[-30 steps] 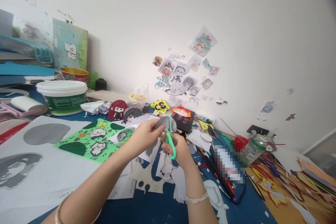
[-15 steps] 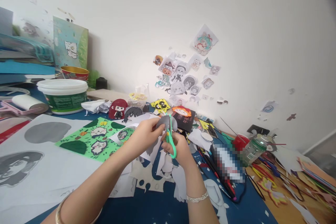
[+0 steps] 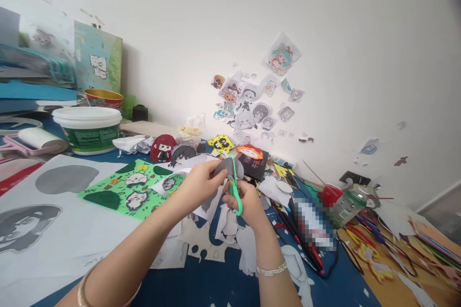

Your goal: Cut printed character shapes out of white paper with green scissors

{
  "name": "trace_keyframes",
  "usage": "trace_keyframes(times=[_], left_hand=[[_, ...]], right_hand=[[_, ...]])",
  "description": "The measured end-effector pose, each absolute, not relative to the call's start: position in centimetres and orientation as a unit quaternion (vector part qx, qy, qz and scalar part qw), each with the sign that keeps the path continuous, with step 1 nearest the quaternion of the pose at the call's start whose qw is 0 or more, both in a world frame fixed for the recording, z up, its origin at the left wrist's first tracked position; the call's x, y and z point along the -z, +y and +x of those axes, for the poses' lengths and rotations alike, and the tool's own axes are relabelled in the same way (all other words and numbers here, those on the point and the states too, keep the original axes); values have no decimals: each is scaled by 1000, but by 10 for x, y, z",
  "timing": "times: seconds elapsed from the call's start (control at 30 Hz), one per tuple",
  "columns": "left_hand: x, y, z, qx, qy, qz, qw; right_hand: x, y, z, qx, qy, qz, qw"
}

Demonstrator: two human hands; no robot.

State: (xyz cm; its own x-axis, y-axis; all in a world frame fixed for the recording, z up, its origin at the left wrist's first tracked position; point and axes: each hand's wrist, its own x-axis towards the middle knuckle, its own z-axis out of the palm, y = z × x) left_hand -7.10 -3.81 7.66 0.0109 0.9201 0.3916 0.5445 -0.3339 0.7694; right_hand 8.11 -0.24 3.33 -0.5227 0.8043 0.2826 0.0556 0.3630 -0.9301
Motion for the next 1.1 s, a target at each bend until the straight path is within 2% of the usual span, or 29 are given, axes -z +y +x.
trace_keyframes(times=[1.1], left_hand=[[-72,-36,-74,-477,517,679,212]], right_hand=[[-36,-5,79,-471,-729,-315,384]])
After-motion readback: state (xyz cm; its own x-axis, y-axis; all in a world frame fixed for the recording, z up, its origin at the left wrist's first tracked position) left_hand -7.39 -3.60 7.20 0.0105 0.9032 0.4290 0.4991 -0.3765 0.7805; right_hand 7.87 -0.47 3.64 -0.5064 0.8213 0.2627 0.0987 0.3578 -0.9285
